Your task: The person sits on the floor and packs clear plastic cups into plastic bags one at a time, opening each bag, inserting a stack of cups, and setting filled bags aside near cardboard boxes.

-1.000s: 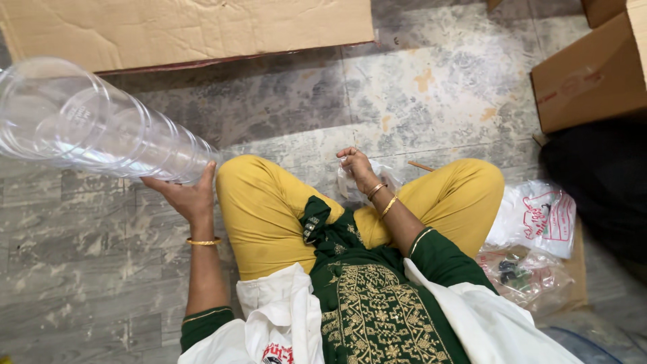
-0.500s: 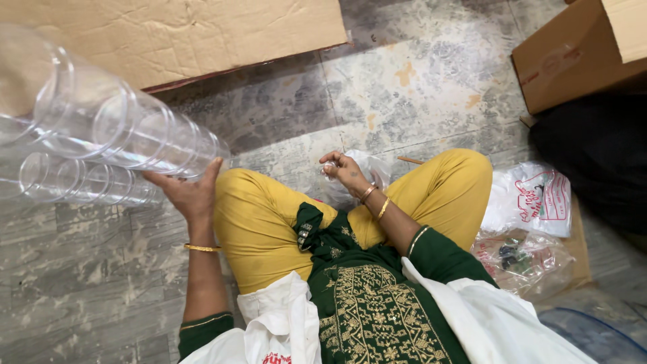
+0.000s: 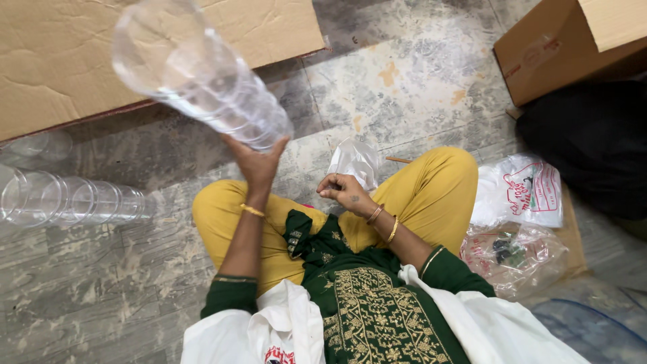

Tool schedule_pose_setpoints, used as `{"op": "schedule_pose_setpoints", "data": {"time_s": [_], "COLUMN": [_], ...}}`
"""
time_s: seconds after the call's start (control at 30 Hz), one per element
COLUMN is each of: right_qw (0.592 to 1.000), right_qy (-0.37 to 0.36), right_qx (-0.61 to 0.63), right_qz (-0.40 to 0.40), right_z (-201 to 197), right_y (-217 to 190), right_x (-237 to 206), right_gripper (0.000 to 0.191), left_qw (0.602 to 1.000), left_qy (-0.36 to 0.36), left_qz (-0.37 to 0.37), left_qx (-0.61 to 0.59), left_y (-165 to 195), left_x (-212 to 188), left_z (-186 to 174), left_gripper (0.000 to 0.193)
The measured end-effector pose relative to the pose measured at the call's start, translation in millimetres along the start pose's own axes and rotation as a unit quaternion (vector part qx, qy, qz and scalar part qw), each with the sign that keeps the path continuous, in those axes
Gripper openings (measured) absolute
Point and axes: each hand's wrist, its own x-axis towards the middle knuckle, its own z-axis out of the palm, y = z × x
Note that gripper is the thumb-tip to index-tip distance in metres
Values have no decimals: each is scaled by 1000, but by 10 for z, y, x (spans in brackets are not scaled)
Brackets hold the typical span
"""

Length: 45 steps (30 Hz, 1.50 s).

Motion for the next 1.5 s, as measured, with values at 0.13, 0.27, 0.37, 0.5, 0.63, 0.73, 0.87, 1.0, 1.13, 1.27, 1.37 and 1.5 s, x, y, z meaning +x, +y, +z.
{"op": "schedule_pose_setpoints", "data": {"time_s": [0.13,0.27,0.37,0.5,0.63,0.73,0.87,1.0,1.13,1.27,1.37,1.5], "right_qw": [1000,1000,999,998,998,998,998,999,1000,997,999,999], "right_qy": [-8,-2,0,4,-9,-13,-2,4,2,23,26,17], "right_qx": [24,11,-6,-50,-51,-55,-60,-31,-21,-70,-34,40], "right_qz": [-7,-11,-44,-42,-20,-32,-13,-27,-11,-20,-29,2], "right_z": [32,43,38,45,76,91,88,102,115,91,79,53], "right_y": [-36,-77,-86,-77,-64,-60,-60,-53,-23,11,8,-65], "right_x": [-7,-26,-31,-31,-37,-52,-67,-62,-54,-61,-56,-44], "right_gripper": [5,5,6,10,12,12,12,11,10,10,10,12], "left_qw": [999,1000,1000,999,998,998,997,996,994,992,992,991], "left_qy": [7,-11,-13,-15,-23,-46,-68,-85,-97,-113,-118,-116], "left_qz": [33,7,5,28,48,36,32,-4,-8,2,19,36], "left_qx": [43,-1,-9,3,27,25,14,35,47,49,49,53], "left_y": [-1,-88,-172,-257,-310,-339,-380,-388,-362,-318,-291,-294], "left_x": [-66,-173,-227,-273,-276,-250,-224,-224,-228,-232,-230,-218], "left_z": [420,757,954,1099,1153,1169,1183,1186,1180,1162,1150,1170], "left_gripper": [130,124,126,129,131,131,130,132,132,130,129,130]}}
